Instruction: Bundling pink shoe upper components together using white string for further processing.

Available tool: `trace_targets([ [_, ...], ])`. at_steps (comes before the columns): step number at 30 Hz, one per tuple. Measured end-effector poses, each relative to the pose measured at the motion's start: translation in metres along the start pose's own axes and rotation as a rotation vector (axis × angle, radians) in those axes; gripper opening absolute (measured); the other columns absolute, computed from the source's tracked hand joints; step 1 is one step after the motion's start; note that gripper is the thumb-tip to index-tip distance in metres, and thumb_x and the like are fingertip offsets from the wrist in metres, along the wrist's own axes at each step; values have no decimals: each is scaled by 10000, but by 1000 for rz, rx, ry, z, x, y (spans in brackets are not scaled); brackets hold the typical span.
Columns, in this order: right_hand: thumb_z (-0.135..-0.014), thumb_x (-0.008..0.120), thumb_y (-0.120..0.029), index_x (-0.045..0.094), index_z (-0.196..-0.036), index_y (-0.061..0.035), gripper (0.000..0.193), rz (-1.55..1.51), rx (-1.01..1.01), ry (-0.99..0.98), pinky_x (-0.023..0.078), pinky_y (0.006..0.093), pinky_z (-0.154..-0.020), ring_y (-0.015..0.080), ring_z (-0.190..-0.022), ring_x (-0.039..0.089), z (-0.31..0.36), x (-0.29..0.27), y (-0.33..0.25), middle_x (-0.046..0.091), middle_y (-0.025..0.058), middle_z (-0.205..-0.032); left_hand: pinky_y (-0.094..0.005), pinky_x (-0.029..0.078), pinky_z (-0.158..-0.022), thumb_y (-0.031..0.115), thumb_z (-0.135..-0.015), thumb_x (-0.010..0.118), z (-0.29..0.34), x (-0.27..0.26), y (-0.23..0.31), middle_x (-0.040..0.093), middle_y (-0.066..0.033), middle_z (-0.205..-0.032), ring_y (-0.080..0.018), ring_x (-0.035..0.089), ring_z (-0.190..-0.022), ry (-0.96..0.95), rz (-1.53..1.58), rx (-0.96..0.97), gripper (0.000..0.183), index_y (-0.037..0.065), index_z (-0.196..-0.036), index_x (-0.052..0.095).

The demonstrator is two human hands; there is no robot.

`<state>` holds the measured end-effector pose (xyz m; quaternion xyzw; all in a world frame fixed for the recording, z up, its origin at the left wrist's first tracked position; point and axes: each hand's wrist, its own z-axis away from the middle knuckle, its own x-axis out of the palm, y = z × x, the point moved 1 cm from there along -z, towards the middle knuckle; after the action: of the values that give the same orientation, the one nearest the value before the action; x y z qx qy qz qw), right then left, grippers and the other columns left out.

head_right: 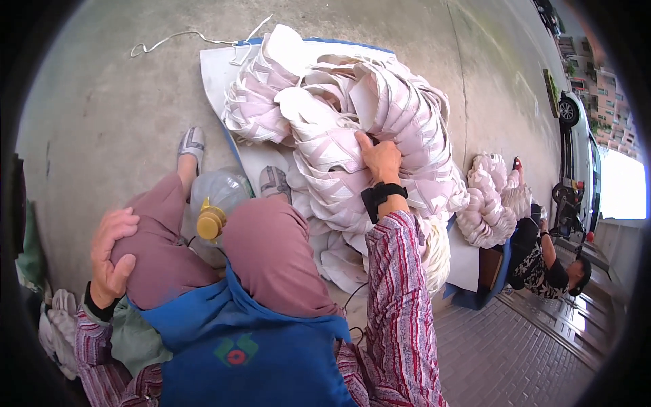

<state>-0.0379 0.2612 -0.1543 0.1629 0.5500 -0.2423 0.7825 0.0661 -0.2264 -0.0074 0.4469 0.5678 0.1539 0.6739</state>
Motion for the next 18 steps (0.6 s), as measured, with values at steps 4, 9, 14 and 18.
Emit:
trace_targets([
  [4, -744, 462, -710, 619, -931, 155, 899, -27, -50, -22, 428, 410, -904, 433, -980, 582, -13, 4, 8, 600, 335, -961, -482, 383, -913, 291, -747, 591, 2, 1, -7, 598, -194, -1009, -388, 545, -1007, 0, 33, -37, 361, -24, -921, 576],
  [9, -784, 387, -703, 519, -1114, 173, 945, -254, 50, -181, 271, 339, -1045, 376, -1247, 397, -63, 44, 20, 477, 338, -1208, -500, 375, -914, 304, -748, 585, -2, -1, -1, 604, -182, -983, -372, 551, -995, 7, 37, -24, 347, -12, -891, 578],
  [14, -840, 511, -476, 543, -1139, 115, 663, -501, -103, -279, 318, 278, -979, 244, -1113, 494, -49, 25, 15, 554, 193, -1192, -498, 379, -907, 289, -743, 582, -5, 5, 0, 609, -178, -967, -367, 553, -994, 19, 74, -49, 326, -8, -876, 580],
  [18, -832, 527, -444, 546, -1146, 98, 627, -693, -137, -317, 338, 274, -959, 223, -1095, 503, -14, 6, 4, 563, 170, -1192, -481, 388, -902, 271, -734, 582, -4, 7, -4, 610, -179, -970, -364, 555, -996, 42, 77, -72, 321, -17, -876, 579],
])
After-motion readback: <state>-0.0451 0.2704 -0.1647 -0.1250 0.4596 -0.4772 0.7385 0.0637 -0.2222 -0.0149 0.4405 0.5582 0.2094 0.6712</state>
